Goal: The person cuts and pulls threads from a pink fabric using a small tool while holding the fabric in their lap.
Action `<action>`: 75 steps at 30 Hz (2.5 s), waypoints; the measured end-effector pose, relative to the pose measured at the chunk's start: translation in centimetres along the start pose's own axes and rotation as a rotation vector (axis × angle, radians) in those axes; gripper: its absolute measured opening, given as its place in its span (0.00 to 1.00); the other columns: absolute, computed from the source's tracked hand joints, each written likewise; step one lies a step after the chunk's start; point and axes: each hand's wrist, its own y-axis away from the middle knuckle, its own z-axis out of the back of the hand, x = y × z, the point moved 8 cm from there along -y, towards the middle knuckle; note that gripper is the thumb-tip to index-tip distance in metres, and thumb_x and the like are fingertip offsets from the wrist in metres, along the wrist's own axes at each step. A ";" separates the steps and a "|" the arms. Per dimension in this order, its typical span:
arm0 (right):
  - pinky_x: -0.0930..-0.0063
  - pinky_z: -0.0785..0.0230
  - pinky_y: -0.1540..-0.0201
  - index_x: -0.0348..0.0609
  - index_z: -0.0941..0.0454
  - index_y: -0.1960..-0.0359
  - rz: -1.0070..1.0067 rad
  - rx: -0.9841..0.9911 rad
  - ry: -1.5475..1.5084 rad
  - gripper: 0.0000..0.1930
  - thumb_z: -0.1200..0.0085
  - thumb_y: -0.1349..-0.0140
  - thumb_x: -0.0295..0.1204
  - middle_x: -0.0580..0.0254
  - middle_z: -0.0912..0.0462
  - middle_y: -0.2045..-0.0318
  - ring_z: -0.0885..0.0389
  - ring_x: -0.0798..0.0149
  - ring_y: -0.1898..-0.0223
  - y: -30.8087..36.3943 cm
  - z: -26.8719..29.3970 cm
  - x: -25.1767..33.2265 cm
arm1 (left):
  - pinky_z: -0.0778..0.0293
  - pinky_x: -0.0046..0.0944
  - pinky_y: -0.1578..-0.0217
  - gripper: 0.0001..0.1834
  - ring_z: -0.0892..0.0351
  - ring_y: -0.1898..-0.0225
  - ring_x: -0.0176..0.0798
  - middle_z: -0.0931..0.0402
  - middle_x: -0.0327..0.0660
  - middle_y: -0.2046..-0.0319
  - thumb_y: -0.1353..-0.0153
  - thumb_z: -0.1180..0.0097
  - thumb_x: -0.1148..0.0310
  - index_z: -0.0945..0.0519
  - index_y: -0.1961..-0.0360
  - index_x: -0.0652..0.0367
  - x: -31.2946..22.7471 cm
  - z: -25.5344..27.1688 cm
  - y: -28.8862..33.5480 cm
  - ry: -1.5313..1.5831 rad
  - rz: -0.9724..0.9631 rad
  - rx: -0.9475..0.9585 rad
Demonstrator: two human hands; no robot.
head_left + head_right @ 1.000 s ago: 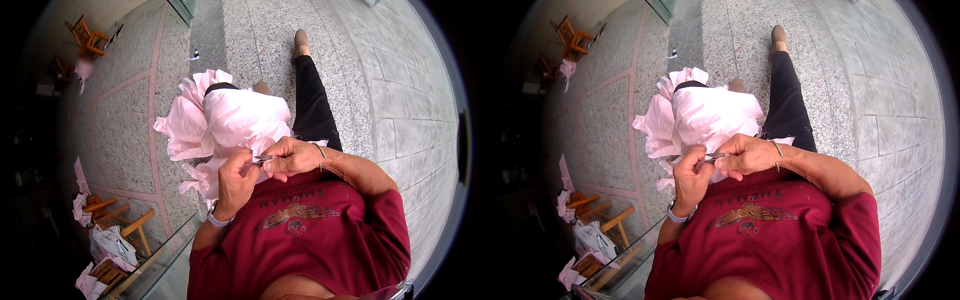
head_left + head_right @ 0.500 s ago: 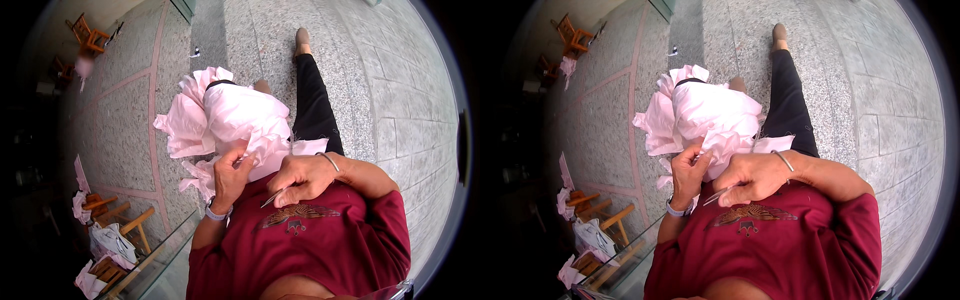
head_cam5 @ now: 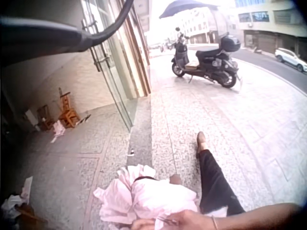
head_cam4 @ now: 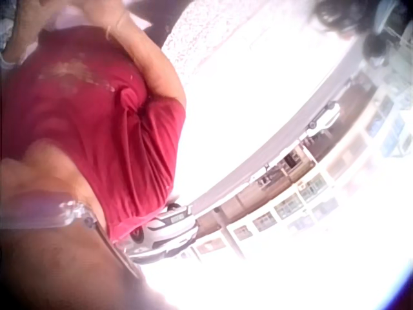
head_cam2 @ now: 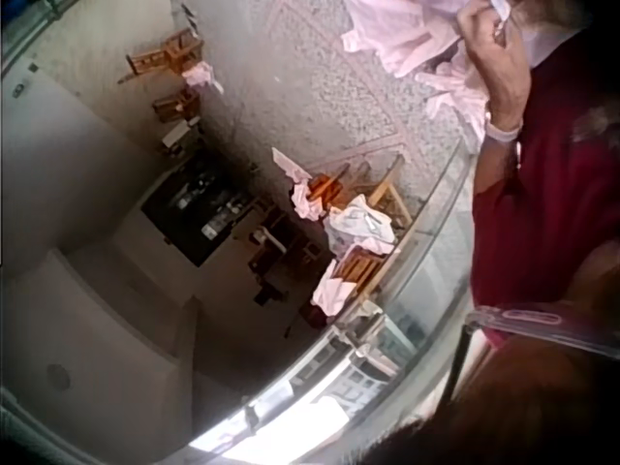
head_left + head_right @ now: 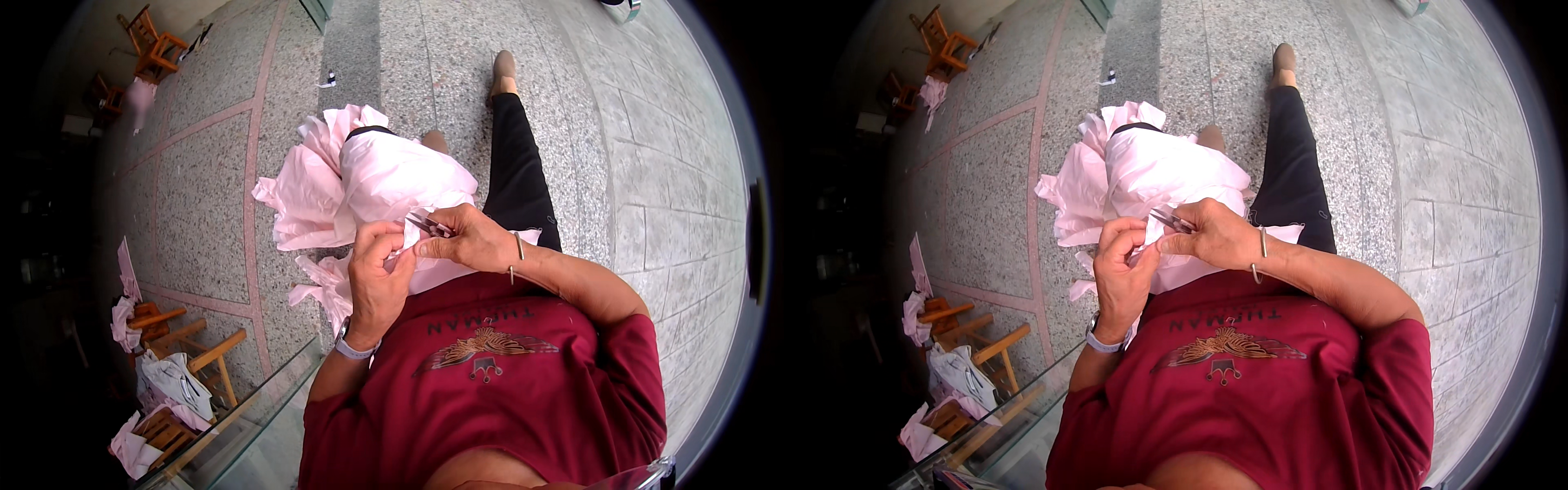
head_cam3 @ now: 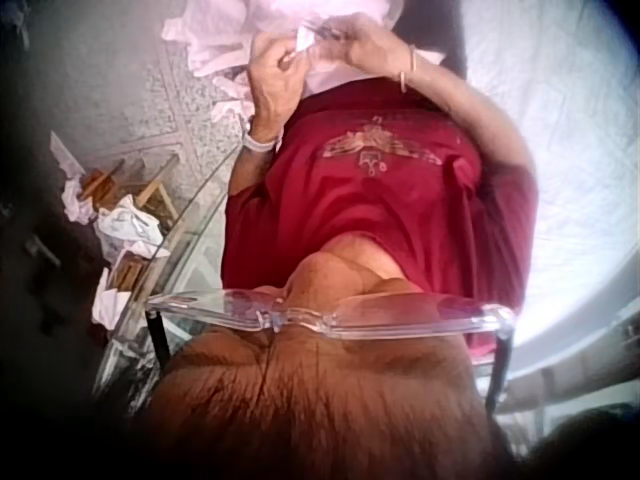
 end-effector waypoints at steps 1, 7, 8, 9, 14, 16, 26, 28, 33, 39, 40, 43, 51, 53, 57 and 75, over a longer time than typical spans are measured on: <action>0.70 0.33 0.69 0.33 0.19 0.64 -0.132 0.044 -0.116 0.12 0.36 0.36 0.33 0.70 0.24 0.77 0.28 0.74 0.73 0.0 -0.2 -0.8 | 0.27 0.30 0.60 0.08 0.23 0.60 0.31 0.26 0.41 0.58 0.44 0.36 0.80 0.20 0.62 0.67 0.0 0.1 0.1 -0.033 -0.023 0.003; 0.78 0.42 0.76 0.39 0.18 0.66 -0.176 0.021 -0.162 0.05 0.40 0.35 0.28 0.74 0.27 0.79 0.35 0.79 0.78 0.5 0.8 -0.2 | 0.29 0.27 0.60 0.08 0.26 0.60 0.27 0.30 0.38 0.56 0.41 0.39 0.81 0.21 0.60 0.67 1.6 -0.8 0.3 0.165 0.094 0.126; 0.79 0.43 0.76 0.40 0.18 0.67 -0.208 0.030 -0.188 0.05 0.41 0.34 0.28 0.75 0.28 0.80 0.36 0.79 0.78 0.7 1.1 -0.3 | 0.29 0.27 0.60 0.07 0.26 0.60 0.27 0.31 0.37 0.56 0.40 0.39 0.81 0.21 0.60 0.67 2.0 -0.9 0.4 0.216 0.120 0.149; 0.79 0.43 0.76 0.41 0.19 0.67 -0.242 0.038 -0.214 0.05 0.42 0.34 0.28 0.76 0.29 0.80 0.36 0.80 0.78 1.0 1.5 -0.3 | 0.29 0.27 0.61 0.06 0.26 0.61 0.26 0.30 0.37 0.56 0.38 0.39 0.79 0.21 0.60 0.67 2.2 -0.8 0.4 0.272 0.139 0.159; 0.79 0.45 0.77 0.43 0.21 0.67 -0.096 -0.033 -0.182 0.06 0.46 0.31 0.28 0.77 0.31 0.78 0.39 0.81 0.79 1.6 2.2 2.4 | 0.29 0.30 0.66 0.07 0.26 0.67 0.28 0.27 0.37 0.66 0.34 0.41 0.73 0.22 0.61 0.66 1.8 -0.9 -0.1 0.230 0.177 0.197; 0.80 0.45 0.77 0.43 0.22 0.65 -0.018 -0.020 -0.196 0.05 0.48 0.30 0.27 0.76 0.31 0.78 0.39 0.81 0.79 1.7 1.4 3.2 | 0.29 0.31 0.67 0.07 0.26 0.68 0.29 0.26 0.38 0.69 0.34 0.40 0.73 0.22 0.61 0.66 1.7 -1.3 -0.2 0.209 0.208 0.219; 0.82 0.47 0.76 0.44 0.30 0.63 0.104 0.006 -0.076 0.05 0.54 0.26 0.27 0.75 0.34 0.76 0.42 0.81 0.77 0.4 1.1 4.4 | 0.27 0.35 0.66 0.08 0.22 0.69 0.35 0.18 0.44 0.66 0.37 0.37 0.72 0.17 0.62 0.68 -0.5 0.5 -1.1 -0.109 -0.160 0.110; 0.84 0.50 0.77 0.45 0.31 0.64 0.082 -0.023 -0.104 0.06 0.55 0.25 0.28 0.74 0.33 0.75 0.43 0.82 0.79 0.3 2.7 4.6 | 0.24 0.38 0.66 0.07 0.18 0.67 0.44 0.17 0.49 0.63 0.37 0.39 0.72 0.17 0.63 0.66 0.2 1.1 -1.2 -0.079 -0.056 0.136; 0.85 0.50 0.78 0.45 0.32 0.63 0.168 -0.128 -0.248 0.07 0.55 0.24 0.30 0.72 0.30 0.73 0.42 0.82 0.80 0.0 4.5 5.2 | 0.24 0.40 0.68 0.07 0.16 0.67 0.47 0.17 0.50 0.65 0.36 0.40 0.70 0.18 0.62 0.64 0.3 2.5 -1.7 -0.035 0.033 0.183; 0.83 0.45 0.76 0.42 0.33 0.62 0.298 -0.067 -0.481 0.08 0.55 0.24 0.32 0.69 0.31 0.73 0.40 0.80 0.78 -1.0 2.3 7.6 | 0.26 0.43 0.73 0.07 0.17 0.73 0.50 0.19 0.48 0.74 0.35 0.40 0.69 0.18 0.63 0.62 -0.6 2.4 -1.3 -0.133 -0.037 0.175; 0.81 0.46 0.76 0.42 0.34 0.61 0.262 -0.054 -0.437 0.08 0.55 0.24 0.32 0.69 0.33 0.73 0.40 0.79 0.78 -1.0 2.0 7.6 | 0.26 0.43 0.74 0.07 0.17 0.74 0.51 0.20 0.48 0.76 0.35 0.40 0.69 0.18 0.63 0.61 -0.5 2.4 -1.3 -0.148 -0.063 0.164; 0.81 0.48 0.77 0.43 0.34 0.61 0.154 -0.094 -0.359 0.07 0.54 0.25 0.31 0.69 0.34 0.72 0.41 0.78 0.78 -1.0 3.2 6.6 | 0.27 0.44 0.75 0.07 0.18 0.75 0.53 0.22 0.49 0.79 0.35 0.39 0.68 0.18 0.63 0.61 0.1 3.2 -1.3 -0.187 -0.059 0.121; 0.82 0.50 0.79 0.45 0.32 0.62 0.100 -0.412 -0.208 0.06 0.53 0.25 0.32 0.73 0.34 0.74 0.42 0.79 0.80 1.6 13.1 5.2 | 0.28 0.40 0.73 0.10 0.22 0.77 0.43 0.21 0.47 0.76 0.33 0.40 0.65 0.18 0.63 0.63 4.8 8.1 -1.1 -0.234 0.021 -0.075; 0.82 0.46 0.78 0.45 0.31 0.64 0.025 -0.512 -0.044 0.08 0.50 0.27 0.33 0.73 0.34 0.76 0.40 0.79 0.79 2.6 16.5 4.8 | 0.28 0.39 0.72 0.11 0.23 0.76 0.41 0.21 0.46 0.76 0.31 0.42 0.65 0.19 0.62 0.65 5.4 8.8 -1.5 -0.249 0.044 -0.093; 0.77 0.32 0.66 0.39 0.22 0.62 0.014 -0.482 0.542 0.06 0.51 0.30 0.26 0.69 0.23 0.73 0.26 0.75 0.70 3.1 18.2 2.8 | 0.27 0.40 0.70 0.12 0.23 0.74 0.41 0.21 0.48 0.75 0.30 0.45 0.65 0.19 0.61 0.65 6.1 9.2 -2.9 -0.280 -0.009 -0.201; 0.69 0.33 0.67 0.36 0.25 0.62 0.143 -0.147 0.486 0.08 0.44 0.32 0.30 0.58 0.26 0.76 0.29 0.69 0.72 -5.9 6.9 2.8 | 0.27 0.39 0.63 0.14 0.23 0.68 0.38 0.19 0.47 0.70 0.29 0.46 0.63 0.19 0.59 0.67 9.4 10.2 -4.1 -0.373 0.065 -0.349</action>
